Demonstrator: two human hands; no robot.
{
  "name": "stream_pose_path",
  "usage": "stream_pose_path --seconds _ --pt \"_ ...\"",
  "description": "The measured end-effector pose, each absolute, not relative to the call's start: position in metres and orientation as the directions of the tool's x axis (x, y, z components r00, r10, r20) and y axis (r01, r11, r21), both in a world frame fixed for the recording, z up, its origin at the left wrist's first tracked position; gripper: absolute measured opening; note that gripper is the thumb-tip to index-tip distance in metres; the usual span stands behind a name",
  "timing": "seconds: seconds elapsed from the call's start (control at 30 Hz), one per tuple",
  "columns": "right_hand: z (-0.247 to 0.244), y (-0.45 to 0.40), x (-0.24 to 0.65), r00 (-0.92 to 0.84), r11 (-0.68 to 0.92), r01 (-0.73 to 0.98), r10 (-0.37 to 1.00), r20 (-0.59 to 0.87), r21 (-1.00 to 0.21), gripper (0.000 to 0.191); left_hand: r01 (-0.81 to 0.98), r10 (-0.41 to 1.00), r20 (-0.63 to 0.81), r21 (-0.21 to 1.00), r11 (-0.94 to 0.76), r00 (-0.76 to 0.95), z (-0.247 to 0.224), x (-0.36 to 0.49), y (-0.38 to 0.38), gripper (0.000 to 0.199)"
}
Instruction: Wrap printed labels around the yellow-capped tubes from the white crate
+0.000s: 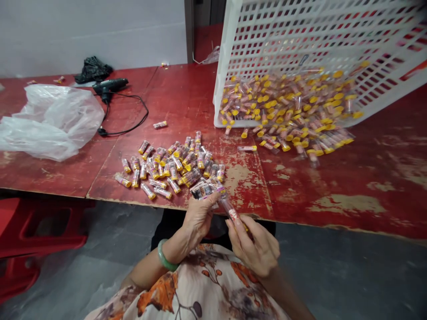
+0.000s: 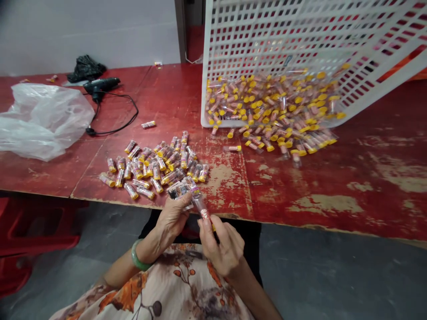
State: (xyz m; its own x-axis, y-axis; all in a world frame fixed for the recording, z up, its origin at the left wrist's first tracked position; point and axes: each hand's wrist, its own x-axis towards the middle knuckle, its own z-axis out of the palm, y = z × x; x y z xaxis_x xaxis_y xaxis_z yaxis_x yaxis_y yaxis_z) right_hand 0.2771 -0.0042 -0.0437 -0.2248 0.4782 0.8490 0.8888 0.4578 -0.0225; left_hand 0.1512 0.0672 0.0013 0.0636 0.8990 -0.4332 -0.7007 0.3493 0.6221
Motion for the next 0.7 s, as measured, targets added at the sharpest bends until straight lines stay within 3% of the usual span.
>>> stream_pose_path --seconds 0.3,0.37,0.47,0.5,0.63,0.7 --pt "-0.037 -0.001 0.269 0.023 0.441 0.855 0.491 0.871 -0.271 0.05 -0.666 0.93 -0.365 0.682 0.301 0.046 -0.009 0.15 0.062 0.032" --pt "-0.041 -0.001 0.269 0.029 0.409 0.877 0.48 0.877 -0.253 0.05 -0.659 0.926 -0.372 0.68 0.32 0.067 -0.01 0.149 0.061 0.03" --pt "-0.045 -0.001 0.267 -0.069 0.395 0.911 0.437 0.897 -0.122 0.05 -0.662 0.932 -0.354 0.679 0.317 0.084 -0.011 0.149 0.061 0.031" --pt "-0.045 -0.001 0.266 -0.052 0.408 0.901 0.44 0.897 -0.148 0.05 -0.66 0.931 -0.352 0.679 0.321 0.09 -0.01 0.149 0.061 0.031" --pt "-0.043 0.002 0.259 0.261 0.494 0.65 0.57 0.779 -0.578 0.036 -0.649 0.923 -0.359 0.672 0.357 0.137 -0.008 0.147 0.061 0.033" --pt "-0.042 0.004 0.255 0.314 0.517 0.563 0.588 0.745 -0.645 0.035 -0.637 0.918 -0.361 0.672 0.378 0.163 -0.006 0.146 0.061 0.035"
